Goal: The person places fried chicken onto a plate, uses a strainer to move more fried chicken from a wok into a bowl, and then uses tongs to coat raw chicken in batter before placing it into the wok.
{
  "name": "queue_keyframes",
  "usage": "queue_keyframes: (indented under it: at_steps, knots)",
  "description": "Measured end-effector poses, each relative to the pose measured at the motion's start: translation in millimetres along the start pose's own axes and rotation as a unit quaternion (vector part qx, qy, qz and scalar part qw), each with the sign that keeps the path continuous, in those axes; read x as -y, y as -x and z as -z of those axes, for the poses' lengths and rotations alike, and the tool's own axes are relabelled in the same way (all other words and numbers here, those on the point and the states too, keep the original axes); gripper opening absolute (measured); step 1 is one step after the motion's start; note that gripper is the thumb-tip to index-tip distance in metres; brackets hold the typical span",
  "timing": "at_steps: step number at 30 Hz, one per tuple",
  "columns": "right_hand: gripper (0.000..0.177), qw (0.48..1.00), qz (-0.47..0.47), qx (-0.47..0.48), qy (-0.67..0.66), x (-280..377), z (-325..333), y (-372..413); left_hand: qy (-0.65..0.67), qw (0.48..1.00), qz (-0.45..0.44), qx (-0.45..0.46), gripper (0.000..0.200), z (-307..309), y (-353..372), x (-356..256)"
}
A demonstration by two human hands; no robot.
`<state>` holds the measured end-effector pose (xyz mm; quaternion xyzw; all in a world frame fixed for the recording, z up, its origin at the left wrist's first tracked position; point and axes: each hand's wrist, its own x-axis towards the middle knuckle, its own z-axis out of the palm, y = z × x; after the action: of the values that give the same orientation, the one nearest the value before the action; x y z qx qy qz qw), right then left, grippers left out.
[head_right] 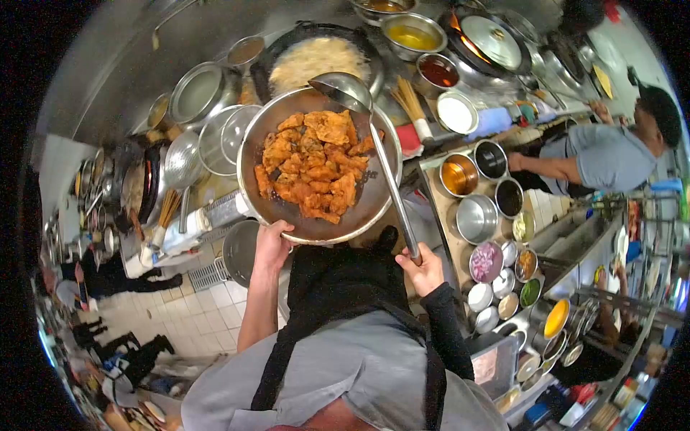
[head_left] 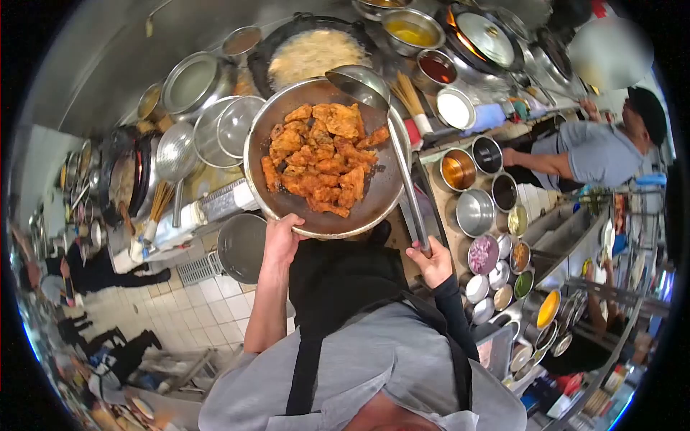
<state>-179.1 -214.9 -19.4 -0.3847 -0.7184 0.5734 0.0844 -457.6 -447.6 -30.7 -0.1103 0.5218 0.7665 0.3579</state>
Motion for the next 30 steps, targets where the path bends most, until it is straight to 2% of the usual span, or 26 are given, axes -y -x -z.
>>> queue_keyframes:
  at_steps: [4, 8, 12, 15, 16, 19, 20, 24, 27, 28, 30]
  knots:
    - [0.023, 0.999, -0.026, -0.026, -0.016, -2, 10, 15, -0.040, 0.998, 0.031, 0.045, 0.011, -13, -26, 12]
    - [0.021, 0.997, -0.035, -0.044, -0.043, 1, 30, 25, -0.050, 0.996, 0.072, 0.023, 0.008, -61, -33, 15]
    - [0.019, 0.993, -0.025, -0.063, -0.095, -13, 55, 19, -0.013, 0.994, 0.042, 0.099, 0.016, -91, -44, 30]
    - [0.018, 0.985, 0.006, -0.070, -0.160, -4, 82, 7, -0.039, 0.998, -0.023, 0.045, 0.018, -122, -46, 63]
    - [0.017, 0.989, 0.016, -0.073, -0.127, -4, 93, 4, -0.052, 0.997, 0.001, 0.055, 0.015, -129, -42, 63]
    - [0.017, 0.986, -0.014, -0.072, -0.147, -9, 116, 0, -0.057, 0.989, 0.100, 0.089, 0.011, -144, -41, 61]
    - [0.017, 0.987, -0.008, -0.071, -0.143, -12, 123, -1, -0.090, 0.988, 0.097, 0.079, 0.007, -148, -37, 65]
    - [0.017, 0.989, -0.003, -0.079, -0.126, -34, 139, 10, -0.016, 0.991, 0.114, 0.062, 0.002, -155, -41, 94]
    - [0.018, 0.991, -0.038, -0.070, -0.110, -50, 149, 25, -0.060, 0.989, 0.109, 0.078, 0.006, -162, -30, 101]
    - [0.017, 0.987, -0.053, -0.070, -0.132, -52, 149, 28, -0.080, 0.988, 0.102, 0.089, 0.013, -169, -23, 98]
    - [0.017, 0.986, -0.048, -0.070, -0.146, -51, 151, 31, -0.084, 0.990, 0.090, 0.075, 0.016, -180, -20, 104]
